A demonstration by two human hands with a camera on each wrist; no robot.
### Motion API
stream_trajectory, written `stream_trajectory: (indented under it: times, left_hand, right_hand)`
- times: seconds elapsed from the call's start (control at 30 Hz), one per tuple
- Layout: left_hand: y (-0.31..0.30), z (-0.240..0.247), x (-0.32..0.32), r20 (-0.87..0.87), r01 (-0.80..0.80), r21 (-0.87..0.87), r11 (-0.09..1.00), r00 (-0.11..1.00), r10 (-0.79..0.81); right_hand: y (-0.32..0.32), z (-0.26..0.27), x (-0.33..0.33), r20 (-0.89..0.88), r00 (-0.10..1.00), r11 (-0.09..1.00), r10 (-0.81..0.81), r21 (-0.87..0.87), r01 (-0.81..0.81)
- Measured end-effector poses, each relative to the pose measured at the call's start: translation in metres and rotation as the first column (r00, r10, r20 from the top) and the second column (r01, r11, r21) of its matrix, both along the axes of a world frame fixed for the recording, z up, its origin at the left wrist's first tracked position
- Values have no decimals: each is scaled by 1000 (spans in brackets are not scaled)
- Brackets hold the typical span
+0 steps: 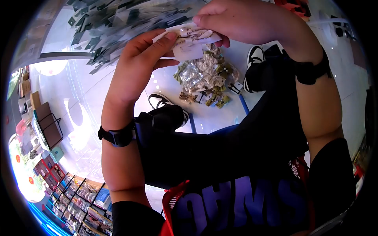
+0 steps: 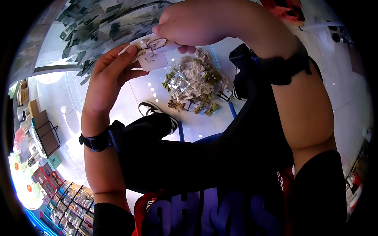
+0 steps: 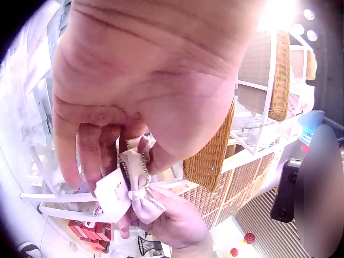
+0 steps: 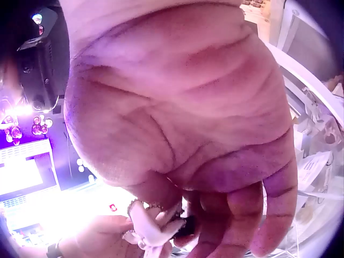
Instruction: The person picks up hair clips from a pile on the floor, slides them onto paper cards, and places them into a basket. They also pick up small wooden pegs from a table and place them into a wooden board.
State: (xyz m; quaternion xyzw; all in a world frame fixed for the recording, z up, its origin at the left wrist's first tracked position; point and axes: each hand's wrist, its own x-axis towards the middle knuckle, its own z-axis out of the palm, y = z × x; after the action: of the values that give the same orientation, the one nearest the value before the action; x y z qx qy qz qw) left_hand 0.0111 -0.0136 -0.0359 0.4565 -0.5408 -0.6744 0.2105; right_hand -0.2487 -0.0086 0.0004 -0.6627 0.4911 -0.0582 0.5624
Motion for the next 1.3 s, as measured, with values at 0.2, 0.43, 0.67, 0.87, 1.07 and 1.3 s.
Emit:
stream_trajectory:
  times: [0.2,0.43,0.67,0.87,1.07,1.3]
  left_hand:
    - [4,-5,-6,53,46,88,995,997,-51]
    - [-4,-25,-8,-127,48,200,979,992,-23]
    - [-9,-65,-17,49,105,98,990,993,-110]
    - [-15,-106,-21,160,244,197,950,948,-276]
    - [-11,-124,-30,330,236,241,941,892,-308]
    - [-9,-75,-29,5,168,41,985,986,-168]
  right_hand:
    - [23,30,10,-208,978,981,11,-186,-51]
    - [23,21,-1,-74,997,934,27,-354,-51]
    - [12,21,-5,-465,880,983,101,-89,-160]
    - [15,7,-9,-503,864,950,-3,-272,-155]
    - [33,13,-10,-521,852,913,-59,-374,-165]
    - [6,58,17,-695,704,987,147,146,-62]
